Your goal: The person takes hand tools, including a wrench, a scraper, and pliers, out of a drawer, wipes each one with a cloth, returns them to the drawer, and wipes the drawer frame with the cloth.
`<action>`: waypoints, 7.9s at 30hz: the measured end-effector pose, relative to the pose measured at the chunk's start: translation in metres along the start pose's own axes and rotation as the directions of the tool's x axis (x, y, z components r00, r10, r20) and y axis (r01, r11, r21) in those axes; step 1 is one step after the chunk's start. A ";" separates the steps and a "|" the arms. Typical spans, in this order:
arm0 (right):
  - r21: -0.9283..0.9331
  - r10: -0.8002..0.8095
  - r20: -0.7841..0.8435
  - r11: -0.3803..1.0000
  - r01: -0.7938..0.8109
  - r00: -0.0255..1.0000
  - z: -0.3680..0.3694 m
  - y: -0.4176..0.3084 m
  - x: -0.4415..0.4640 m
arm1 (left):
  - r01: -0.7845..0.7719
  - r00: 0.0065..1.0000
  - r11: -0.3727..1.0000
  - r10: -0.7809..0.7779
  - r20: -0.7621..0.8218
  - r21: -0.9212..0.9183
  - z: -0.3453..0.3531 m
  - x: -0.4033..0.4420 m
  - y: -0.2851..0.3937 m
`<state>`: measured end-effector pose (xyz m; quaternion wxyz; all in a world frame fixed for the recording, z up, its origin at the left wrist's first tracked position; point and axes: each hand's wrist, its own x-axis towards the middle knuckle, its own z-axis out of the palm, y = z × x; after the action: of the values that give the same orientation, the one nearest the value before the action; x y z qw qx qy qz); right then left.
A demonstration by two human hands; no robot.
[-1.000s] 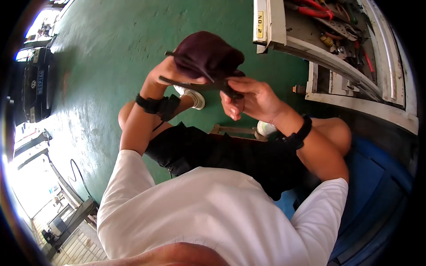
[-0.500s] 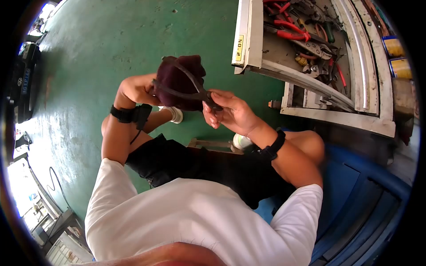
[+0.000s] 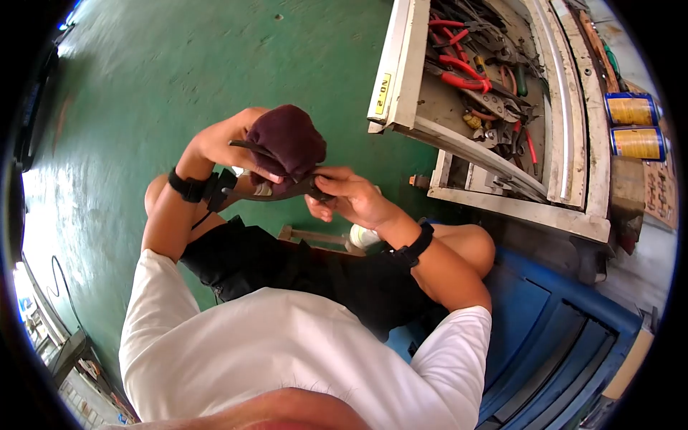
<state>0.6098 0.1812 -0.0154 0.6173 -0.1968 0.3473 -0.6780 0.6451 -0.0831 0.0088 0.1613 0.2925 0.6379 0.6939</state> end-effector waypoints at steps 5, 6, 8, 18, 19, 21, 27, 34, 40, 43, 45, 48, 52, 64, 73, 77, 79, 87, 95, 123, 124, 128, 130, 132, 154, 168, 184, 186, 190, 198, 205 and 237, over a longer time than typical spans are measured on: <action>-0.027 -0.037 -0.001 0.999 0.037 0.999 0.005 -0.006 0.004 | 0.051 0.970 0.998 -0.041 -0.239 0.038 0.011 -0.005 0.001; -0.020 -0.033 0.006 0.999 0.033 0.999 0.006 -0.008 0.005 | 0.061 0.957 0.998 -0.066 -0.283 -0.025 0.011 -0.007 0.002; -0.013 -0.034 0.003 0.999 0.034 0.999 0.007 -0.008 0.003 | 0.050 0.955 0.996 -0.071 -0.287 -0.077 0.005 -0.015 0.000; -0.204 -0.119 -0.280 0.977 0.062 0.953 0.018 -0.036 -0.019 | -0.313 0.801 0.861 0.013 -0.598 -0.401 -0.031 -0.037 -0.018; -0.275 -0.128 -0.313 0.961 0.039 0.941 0.030 -0.049 -0.024 | -0.315 0.799 0.857 0.008 -0.601 -0.408 -0.034 -0.036 -0.018; -0.372 -0.197 -0.445 0.928 0.020 0.873 0.051 -0.069 -0.037 | -0.362 0.740 0.781 -0.091 -0.666 -0.508 -0.036 -0.027 -0.019; -0.713 -0.536 -0.615 0.691 -0.118 0.578 0.042 -0.148 -0.112 | -0.336 0.731 0.730 -0.197 -0.653 -0.595 -0.040 -0.014 -0.019; -0.617 -0.289 -0.785 0.439 -0.653 0.548 0.015 -0.200 -0.158 | -0.317 0.768 0.758 -0.147 -0.623 -0.570 -0.051 0.001 -0.020; -0.641 -0.150 -0.762 0.315 -0.700 0.630 -0.020 -0.213 -0.143 | -0.220 0.768 0.833 -0.173 -0.617 -0.507 -0.049 0.011 -0.021; -0.546 -0.092 -0.833 0.293 -0.785 0.545 -0.023 -0.217 -0.126 | -0.159 0.777 0.850 -0.205 -0.595 -0.502 -0.053 0.012 -0.031; -0.534 -0.117 -0.845 0.251 -0.807 0.522 -0.024 -0.216 -0.115 | -0.321 0.867 0.661 -0.083 -0.491 -0.678 -0.056 0.012 -0.038; -0.628 -0.186 -0.778 0.202 -0.751 0.600 -0.046 -0.204 -0.123 | -0.209 0.868 0.681 -0.202 -0.454 -0.701 -0.056 0.020 -0.042; -0.681 -0.657 -0.539 -0.029 -0.731 0.528 -0.010 -0.172 -0.119 | -0.180 0.862 0.686 -0.236 -0.449 -0.706 -0.027 0.043 -0.016; -0.662 -0.903 -0.413 0.211 -0.720 0.115 0.070 -0.085 -0.248 | 0.227 0.763 0.807 -0.495 -0.415 -0.545 0.013 0.138 -0.007; -0.730 -0.835 -0.459 0.549 -0.407 -0.304 0.128 0.042 -0.311 | 0.366 0.683 0.822 -0.555 -0.475 -0.436 0.000 0.160 -0.020; -0.781 -0.803 -0.472 0.572 -0.250 -0.364 0.137 0.053 -0.321 | 0.396 0.660 0.789 -0.600 -0.452 -0.470 -0.001 0.163 -0.019; -0.783 -0.803 -0.452 0.566 -0.258 -0.390 0.151 0.055 -0.316 | 0.410 0.678 0.774 -0.613 -0.406 -0.483 -0.015 0.165 -0.025; -0.820 -0.861 -0.419 0.495 -0.289 -0.288 0.163 0.058 -0.285 | 0.336 0.738 0.751 -0.585 -0.336 -0.569 0.001 0.165 -0.029; -0.794 -0.863 -0.493 0.498 -0.348 -0.109 0.144 0.028 -0.264 | 0.422 0.705 0.807 -0.579 -0.410 -0.414 0.027 0.192 -0.022; -0.564 -0.547 -0.811 0.633 0.531 -0.210 -0.006 -0.115 -0.197 | 0.065 0.955 0.294 0.260 -0.145 0.954 0.070 0.254 0.090; -0.554 -0.554 -0.811 0.620 0.555 -0.191 -0.006 -0.117 -0.198 | 0.041 0.968 0.268 0.230 -0.105 0.962 0.073 0.274 0.085; -0.557 -0.529 -0.819 0.644 0.524 -0.222 -0.006 -0.116 -0.197 | 0.025 0.999 0.085 -0.041 -0.021 0.996 0.071 0.345 0.047; -0.568 -0.550 -0.808 0.636 0.522 -0.209 -0.006 -0.114 -0.196 | 0.032 0.993 0.044 -0.111 -0.027 0.999 0.070 0.356 0.044; -0.581 -0.567 -0.799 0.644 0.497 -0.199 -0.005 -0.113 -0.194 | 0.039 0.983 0.003 -0.181 -0.037 0.999 0.069 0.361 0.044; -0.546 -0.617 -0.602 -0.144 -0.825 0.507 -0.031 -0.198 -0.130 | 0.272 0.902 0.442 0.193 -0.386 0.855 -0.055 0.361 0.055; -0.684 -0.345 -0.554 -0.332 -0.650 0.758 -0.068 -0.253 -0.123 | 0.564 0.768 0.622 -0.153 -0.622 0.543 -0.055 0.304 -0.018; -0.620 -0.475 -0.401 -0.488 -0.614 0.783 -0.075 -0.266 -0.094 | 0.464 0.809 0.801 -0.208 -0.550 0.378 -0.061 0.297 -0.029; -0.611 -0.479 -0.409 -0.489 -0.623 0.777 -0.073 -0.264 -0.093 | 0.464 0.813 0.814 -0.233 -0.534 0.350 -0.062 0.296 -0.027; -0.599 -0.419 -0.520 -0.442 -0.668 0.744 -0.068 -0.269 -0.092 | 0.483 0.818 0.755 -0.209 -0.537 0.442 -0.064 0.301 -0.032; -0.604 -0.378 -0.531 -0.460 -0.651 0.759 -0.075 -0.279 -0.089 | 0.441 0.837 0.798 -0.201 -0.508 0.410 -0.064 0.298 -0.033; -0.547 -0.394 -0.523 -0.525 -0.652 0.756 -0.070 -0.271 -0.094 | 0.395 0.842 0.833 -0.159 -0.516 0.388 -0.057 0.293 -0.024; -0.888 -0.094 -0.043 -0.453 -0.081 0.995 0.132 -0.162 0.077 | 0.536 0.662 0.765 -0.118 -0.740 0.357 -0.026 0.298 -0.036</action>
<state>0.5758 0.0752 0.1775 0.1316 -0.5957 0.7892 -0.0707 0.3923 0.0797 0.0327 -0.0461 -0.0746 0.8648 0.4944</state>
